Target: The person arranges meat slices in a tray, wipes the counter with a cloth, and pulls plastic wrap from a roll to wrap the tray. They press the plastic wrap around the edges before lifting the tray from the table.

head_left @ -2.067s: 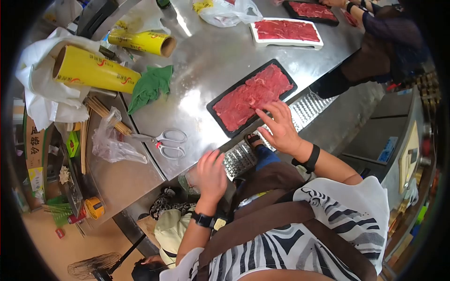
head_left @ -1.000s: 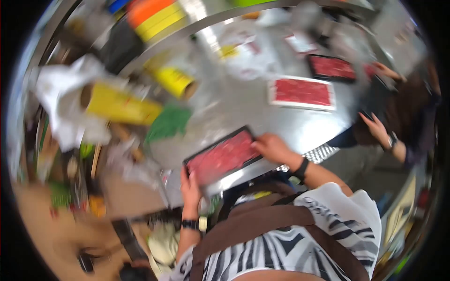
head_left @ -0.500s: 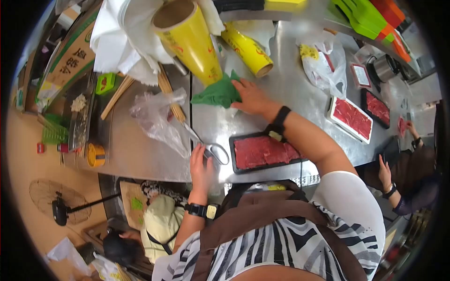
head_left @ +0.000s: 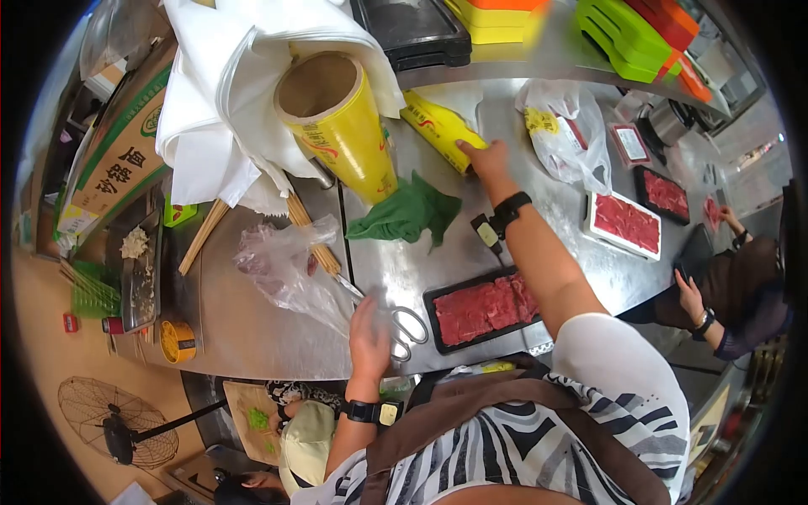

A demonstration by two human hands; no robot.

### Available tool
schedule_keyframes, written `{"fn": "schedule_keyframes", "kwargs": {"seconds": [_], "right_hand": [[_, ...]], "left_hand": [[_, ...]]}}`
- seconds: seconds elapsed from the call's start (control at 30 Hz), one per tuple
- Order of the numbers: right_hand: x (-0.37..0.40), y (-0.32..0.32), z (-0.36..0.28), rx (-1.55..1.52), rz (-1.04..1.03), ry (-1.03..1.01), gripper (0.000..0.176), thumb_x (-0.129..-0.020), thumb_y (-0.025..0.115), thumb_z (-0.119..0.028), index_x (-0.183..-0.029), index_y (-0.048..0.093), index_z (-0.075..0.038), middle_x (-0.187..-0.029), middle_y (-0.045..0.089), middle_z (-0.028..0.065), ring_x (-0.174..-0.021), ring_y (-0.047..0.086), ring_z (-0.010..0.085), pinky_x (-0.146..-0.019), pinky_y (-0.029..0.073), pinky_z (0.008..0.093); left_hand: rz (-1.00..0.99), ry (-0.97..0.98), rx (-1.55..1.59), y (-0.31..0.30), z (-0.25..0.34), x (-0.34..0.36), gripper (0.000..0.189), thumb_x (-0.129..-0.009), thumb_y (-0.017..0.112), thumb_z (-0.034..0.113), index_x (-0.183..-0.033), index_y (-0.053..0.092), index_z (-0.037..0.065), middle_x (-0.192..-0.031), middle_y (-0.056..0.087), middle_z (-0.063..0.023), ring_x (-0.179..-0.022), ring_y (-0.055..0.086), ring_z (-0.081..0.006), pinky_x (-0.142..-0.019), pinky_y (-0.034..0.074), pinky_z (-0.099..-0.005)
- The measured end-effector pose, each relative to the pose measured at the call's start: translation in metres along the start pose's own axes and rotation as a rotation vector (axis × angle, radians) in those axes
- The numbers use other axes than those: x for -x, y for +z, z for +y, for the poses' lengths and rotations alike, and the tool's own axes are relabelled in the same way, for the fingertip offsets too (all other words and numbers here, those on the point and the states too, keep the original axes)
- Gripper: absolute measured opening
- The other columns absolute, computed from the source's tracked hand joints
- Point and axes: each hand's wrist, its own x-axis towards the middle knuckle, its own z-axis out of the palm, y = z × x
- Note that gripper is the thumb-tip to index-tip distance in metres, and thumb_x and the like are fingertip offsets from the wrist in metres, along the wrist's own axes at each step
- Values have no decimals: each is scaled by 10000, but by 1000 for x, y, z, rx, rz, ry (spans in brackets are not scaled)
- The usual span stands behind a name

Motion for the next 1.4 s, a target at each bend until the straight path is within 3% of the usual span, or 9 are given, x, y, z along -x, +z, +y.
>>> {"fn": "schedule_keyframes", "kwargs": {"seconds": [0.17, 0.23, 0.33, 0.43, 0.67, 0.87, 1.0, 1.27, 1.4], "right_hand": [[-26, 19, 63, -508, 36, 75, 511, -766, 831, -296, -1074, 600, 40, -850, 638, 124, -763, 629, 219, -594, 491, 331], [-65, 48, 110, -576, -70, -467, 404, -836, 761, -280, -1084, 607, -1, -872, 639, 106, -737, 615, 204, -559, 452, 327], [-38, 28, 78, -366, 201, -576, 342, -870, 714, -273, -1086, 610, -29, -853, 635, 82, -715, 604, 197, -569, 442, 331], [48, -95, -13, -733, 18, 28, 319, -878, 699, -284, -1055, 634, -26, -825, 628, 75, -700, 589, 183, -587, 439, 337], [114, -282, 55, -605, 248, -213, 281, -979, 557, -242, -940, 661, 16, -890, 642, 73, -810, 577, 141, -748, 456, 298], [184, -406, 119, -811, 211, -242, 348, -1021, 500, -284, -1019, 640, 35, -960, 667, 84, -869, 628, 127, -791, 467, 255], [210, -434, 138, -906, 281, -228, 372, -1031, 478, -306, -1038, 631, 33, -969, 669, 82, -862, 636, 136, -782, 477, 264], [222, -453, 155, -855, -108, -106, 362, -994, 554, -208, -1252, 539, 45, -1172, 639, 117, -1094, 593, 200, -979, 417, 322], [233, -459, 133, -1024, -24, -355, 388, -977, 586, -237, -1263, 546, 23, -1200, 647, 125, -1112, 618, 227, -994, 442, 338]], "left_hand": [[-1, -85, 98, 10, 13, 1, 378, -857, 593, 53, -1221, 578, -49, -1321, 545, -242, -1234, 515, -398, -1061, 395, -416], [4, -114, 124, 15, 25, 5, 369, -861, 590, 53, -1216, 582, -50, -1322, 545, -243, -1230, 518, -398, -1058, 397, -416], [-6, -56, 41, 13, 49, 4, 354, -863, 594, 51, -1205, 593, -43, -1290, 572, -234, -1202, 544, -395, -1040, 415, -412], [5, -12, 16, 15, 57, 10, 342, -868, 610, 60, -1197, 603, -33, -1253, 602, -222, -1168, 573, -385, -1013, 440, -403], [14, -272, 339, 42, 103, -27, 461, -912, 622, 89, -1348, 496, 6, -1274, 596, -159, -1170, 585, -268, -976, 455, -339], [9, -356, 901, 71, 146, -77, 625, -1002, 509, 430, -1452, 362, 21, -1401, 496, -143, -1261, 506, -273, -1054, 392, -402], [-413, -337, 1338, 70, 186, -79, 636, -1007, 396, 541, -1370, 490, 28, -1342, 565, -109, -1215, 552, -243, -1038, 415, -400], [-428, -41, 1506, 52, 209, -45, 577, -1027, 392, 464, -1317, 502, -22, -1210, 619, -156, -1117, 610, -262, -986, 481, -370], [-333, -284, 1149, 43, 216, -36, 600, -1036, 361, 488, -1323, 502, -19, -1163, 642, -138, -1073, 633, -228, -950, 503, -345]]}}
